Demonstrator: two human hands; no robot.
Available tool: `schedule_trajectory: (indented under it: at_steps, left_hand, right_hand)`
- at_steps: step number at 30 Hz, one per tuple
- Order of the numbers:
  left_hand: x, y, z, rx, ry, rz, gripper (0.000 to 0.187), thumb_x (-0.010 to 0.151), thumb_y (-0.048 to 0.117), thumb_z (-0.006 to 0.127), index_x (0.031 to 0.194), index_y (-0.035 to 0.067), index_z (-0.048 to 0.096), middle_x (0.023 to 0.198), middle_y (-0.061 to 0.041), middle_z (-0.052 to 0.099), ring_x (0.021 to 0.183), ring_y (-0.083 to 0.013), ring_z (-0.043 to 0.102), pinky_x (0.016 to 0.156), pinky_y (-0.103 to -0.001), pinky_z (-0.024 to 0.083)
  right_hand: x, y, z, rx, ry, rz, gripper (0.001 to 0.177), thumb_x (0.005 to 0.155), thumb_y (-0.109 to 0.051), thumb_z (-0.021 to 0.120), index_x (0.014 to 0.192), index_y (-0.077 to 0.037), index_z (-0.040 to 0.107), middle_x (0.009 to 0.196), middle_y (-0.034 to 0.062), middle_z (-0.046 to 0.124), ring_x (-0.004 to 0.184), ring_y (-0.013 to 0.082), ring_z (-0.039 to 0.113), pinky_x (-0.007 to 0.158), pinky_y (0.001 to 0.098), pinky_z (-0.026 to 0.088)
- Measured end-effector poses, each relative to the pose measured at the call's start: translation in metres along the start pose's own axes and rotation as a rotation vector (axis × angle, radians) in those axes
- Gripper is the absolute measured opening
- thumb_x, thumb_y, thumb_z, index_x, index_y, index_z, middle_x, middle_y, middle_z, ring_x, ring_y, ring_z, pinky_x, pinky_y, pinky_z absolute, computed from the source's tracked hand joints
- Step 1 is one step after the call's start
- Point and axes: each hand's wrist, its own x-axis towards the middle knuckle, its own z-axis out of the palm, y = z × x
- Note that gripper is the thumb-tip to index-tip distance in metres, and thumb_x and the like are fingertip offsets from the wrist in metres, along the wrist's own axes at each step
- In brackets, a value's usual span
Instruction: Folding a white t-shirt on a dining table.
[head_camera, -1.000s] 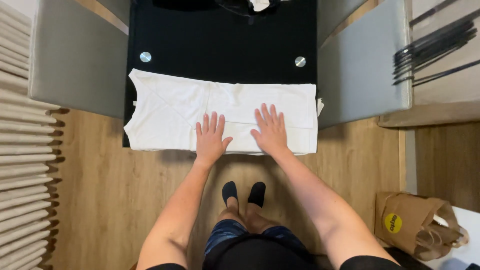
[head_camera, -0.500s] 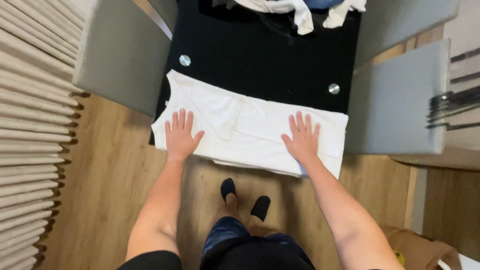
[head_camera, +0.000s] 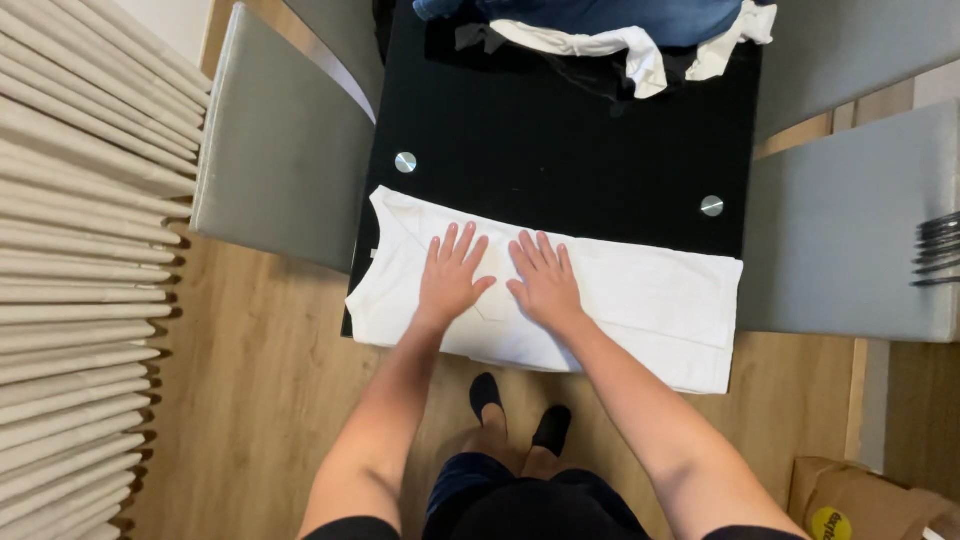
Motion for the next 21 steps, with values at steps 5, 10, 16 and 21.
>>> schedule_trajectory:
  at_steps: [5, 10, 16, 21]
  left_hand:
    - [-0.004, -0.045, -0.018, 0.070, 0.089, -0.164, 0.085, 0.087, 0.059, 0.067, 0.154, 0.011, 0.045, 0.164, -0.015, 0.036, 0.153, -0.0379, 0.028, 0.120, -0.061, 0.023]
    - [-0.008, -0.054, -0.019, 0.118, 0.168, -0.301, 0.092, 0.087, 0.060, 0.067, 0.156, 0.005, 0.041, 0.164, -0.015, 0.036, 0.153, -0.0387, 0.028, 0.119, -0.062, 0.023]
    - [0.007, -0.053, 0.001, 0.139, 0.258, -0.344, 0.085, 0.092, 0.058, 0.065, 0.155, 0.005, 0.044, 0.165, -0.017, 0.036, 0.154, -0.0419, 0.027, 0.121, -0.062, 0.021]
    - [0.025, -0.049, 0.002, 0.054, 0.108, -0.133, 0.075, 0.095, 0.057, 0.062, 0.156, 0.016, 0.046, 0.166, -0.012, 0.037, 0.157, -0.0379, 0.029, 0.126, -0.060, 0.020]
  right_hand:
    - [0.018, 0.007, -0.020, -0.173, -0.114, 0.085, 0.074, 0.094, -0.051, 0.056, 0.156, -0.015, 0.038, 0.166, 0.0095, 0.028, 0.154, 0.0340, 0.021, 0.122, 0.0574, 0.013]
    - [0.018, 0.019, -0.023, -0.190, -0.113, 0.143, 0.075, 0.096, -0.053, 0.054, 0.158, -0.015, 0.037, 0.167, 0.0105, 0.027, 0.155, 0.0333, 0.021, 0.124, 0.0547, 0.013]
    - [0.007, 0.046, 0.002, 0.020, 0.109, 0.041, 0.074, 0.095, -0.041, 0.061, 0.156, -0.005, 0.040, 0.167, 0.0151, 0.033, 0.156, 0.0373, 0.025, 0.126, 0.0552, 0.017]
    - [-0.020, 0.072, -0.010, -0.026, 0.100, 0.034, 0.058, 0.102, -0.033, 0.057, 0.156, -0.015, 0.050, 0.171, 0.0070, 0.037, 0.161, 0.0310, 0.029, 0.133, 0.0519, 0.025]
